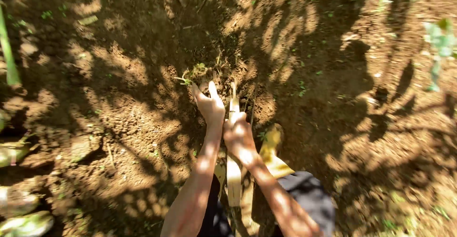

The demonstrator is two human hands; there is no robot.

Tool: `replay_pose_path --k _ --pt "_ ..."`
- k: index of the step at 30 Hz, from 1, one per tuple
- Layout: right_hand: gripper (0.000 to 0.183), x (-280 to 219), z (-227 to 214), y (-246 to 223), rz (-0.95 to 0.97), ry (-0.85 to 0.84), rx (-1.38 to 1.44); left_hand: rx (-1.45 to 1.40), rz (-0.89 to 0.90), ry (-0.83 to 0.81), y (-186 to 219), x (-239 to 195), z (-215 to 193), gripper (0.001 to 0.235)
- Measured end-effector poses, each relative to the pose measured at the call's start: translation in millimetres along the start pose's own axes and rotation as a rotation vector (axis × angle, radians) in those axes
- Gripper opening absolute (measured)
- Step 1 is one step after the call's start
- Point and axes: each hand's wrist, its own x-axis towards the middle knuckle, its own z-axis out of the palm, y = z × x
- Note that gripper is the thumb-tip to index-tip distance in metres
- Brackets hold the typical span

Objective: The person uses a small hand pick to dig and loosen soil in an agricultural field.

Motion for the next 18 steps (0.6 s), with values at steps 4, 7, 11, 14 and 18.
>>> replay_pose_path --k 4,7,11,14,18 --pt "0.017 -62.3 -57.9 -33.6 0.563 0.153 0.607 0.085 0.098 -0.105 62.5 -97.7 -38.8 0.081" --pt "0.020 -116.9 -70.3 -52.1 0.549 0.197 0.380 0.134 0.309 -0.208 47.4 -149.6 -47.2 0.048" --pt "0.019 -184.7 -94.8 -69.3 0.457 0.061 -0.299 0.336 0.046 -0.318 120.3 -258.9 -79.3 0.070" --pt "0.026 -251.5 -154.3 -89.9 0.511 0.016 -0.245 0.220 0.190 -0.421 139.0 -337.7 -95.8 0.069" --pt "0.030 -326.5 -217.4 -121.1 0.906 0.111 0.187 0.357 0.280 -0.525 97.0 -410.3 -104.8 0.070"
